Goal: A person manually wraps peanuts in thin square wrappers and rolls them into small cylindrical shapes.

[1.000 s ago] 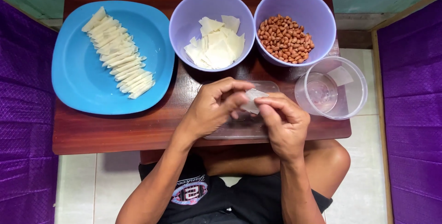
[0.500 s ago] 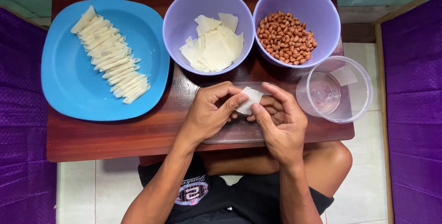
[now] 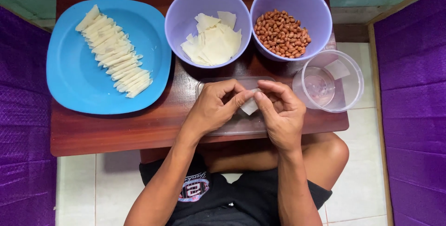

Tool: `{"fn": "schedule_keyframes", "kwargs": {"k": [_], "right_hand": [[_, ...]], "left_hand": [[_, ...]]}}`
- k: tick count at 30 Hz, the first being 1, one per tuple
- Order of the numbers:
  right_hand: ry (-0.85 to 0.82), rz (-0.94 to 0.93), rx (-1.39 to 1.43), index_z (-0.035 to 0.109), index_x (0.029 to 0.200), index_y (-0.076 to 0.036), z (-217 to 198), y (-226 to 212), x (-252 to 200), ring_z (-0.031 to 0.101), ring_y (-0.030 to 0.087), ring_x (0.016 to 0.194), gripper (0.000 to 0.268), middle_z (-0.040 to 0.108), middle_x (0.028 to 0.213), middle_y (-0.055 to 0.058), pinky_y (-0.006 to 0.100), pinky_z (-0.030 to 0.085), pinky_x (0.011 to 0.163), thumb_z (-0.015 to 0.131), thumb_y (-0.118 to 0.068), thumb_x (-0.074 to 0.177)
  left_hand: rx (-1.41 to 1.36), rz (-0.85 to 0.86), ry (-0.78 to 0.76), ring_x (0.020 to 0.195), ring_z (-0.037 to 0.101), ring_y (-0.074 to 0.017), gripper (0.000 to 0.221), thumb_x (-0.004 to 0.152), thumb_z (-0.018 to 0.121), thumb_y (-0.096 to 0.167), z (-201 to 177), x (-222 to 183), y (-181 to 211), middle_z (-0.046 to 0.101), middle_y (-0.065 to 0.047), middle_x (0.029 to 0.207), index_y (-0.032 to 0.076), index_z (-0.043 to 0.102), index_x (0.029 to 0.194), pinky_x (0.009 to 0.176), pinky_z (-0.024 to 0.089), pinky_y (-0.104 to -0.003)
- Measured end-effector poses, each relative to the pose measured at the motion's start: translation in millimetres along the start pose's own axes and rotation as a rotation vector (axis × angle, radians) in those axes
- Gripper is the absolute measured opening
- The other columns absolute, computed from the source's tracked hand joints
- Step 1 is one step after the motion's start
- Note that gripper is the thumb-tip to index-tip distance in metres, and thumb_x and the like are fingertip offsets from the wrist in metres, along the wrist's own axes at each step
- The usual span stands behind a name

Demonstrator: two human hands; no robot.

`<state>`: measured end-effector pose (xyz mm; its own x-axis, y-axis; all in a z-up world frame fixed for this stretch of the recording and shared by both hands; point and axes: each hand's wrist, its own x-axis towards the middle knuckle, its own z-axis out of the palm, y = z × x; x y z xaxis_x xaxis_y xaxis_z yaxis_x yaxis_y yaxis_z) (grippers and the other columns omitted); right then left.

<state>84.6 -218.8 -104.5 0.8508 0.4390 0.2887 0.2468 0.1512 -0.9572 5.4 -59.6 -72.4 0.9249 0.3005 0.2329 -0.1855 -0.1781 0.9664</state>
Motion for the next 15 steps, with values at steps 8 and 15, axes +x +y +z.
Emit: {"fn": "schedule_keyframes", "kwargs": {"k": [8,15], "right_hand": [[0.042,-0.344,-0.392,0.075,0.116,0.001,26,-31,-7,0.064,0.020,0.071,0.020,0.066,0.083,0.012,0.033,0.055,0.062,0.067,0.003,0.098],[0.079,-0.409,-0.348,0.076,0.115,0.000,22,-28,-8,0.060,0.017,0.071,0.020,0.065,0.082,0.011,0.032,0.052,0.062,0.062,0.003,0.101]], "left_hand": [[0.186,0.125,0.151,0.052,0.059,-0.0266,0.036,0.101,0.063,0.036,15,-12,6,0.056,-0.012,0.058,0.010,0.064,0.075,0.052,0.047,-0.034],[0.185,0.135,0.198,0.056,0.062,-0.0265,0.028,0.101,0.063,0.028,18,-22,5,0.057,-0.010,0.061,0.012,0.067,0.079,0.055,0.049,-0.034]]}}
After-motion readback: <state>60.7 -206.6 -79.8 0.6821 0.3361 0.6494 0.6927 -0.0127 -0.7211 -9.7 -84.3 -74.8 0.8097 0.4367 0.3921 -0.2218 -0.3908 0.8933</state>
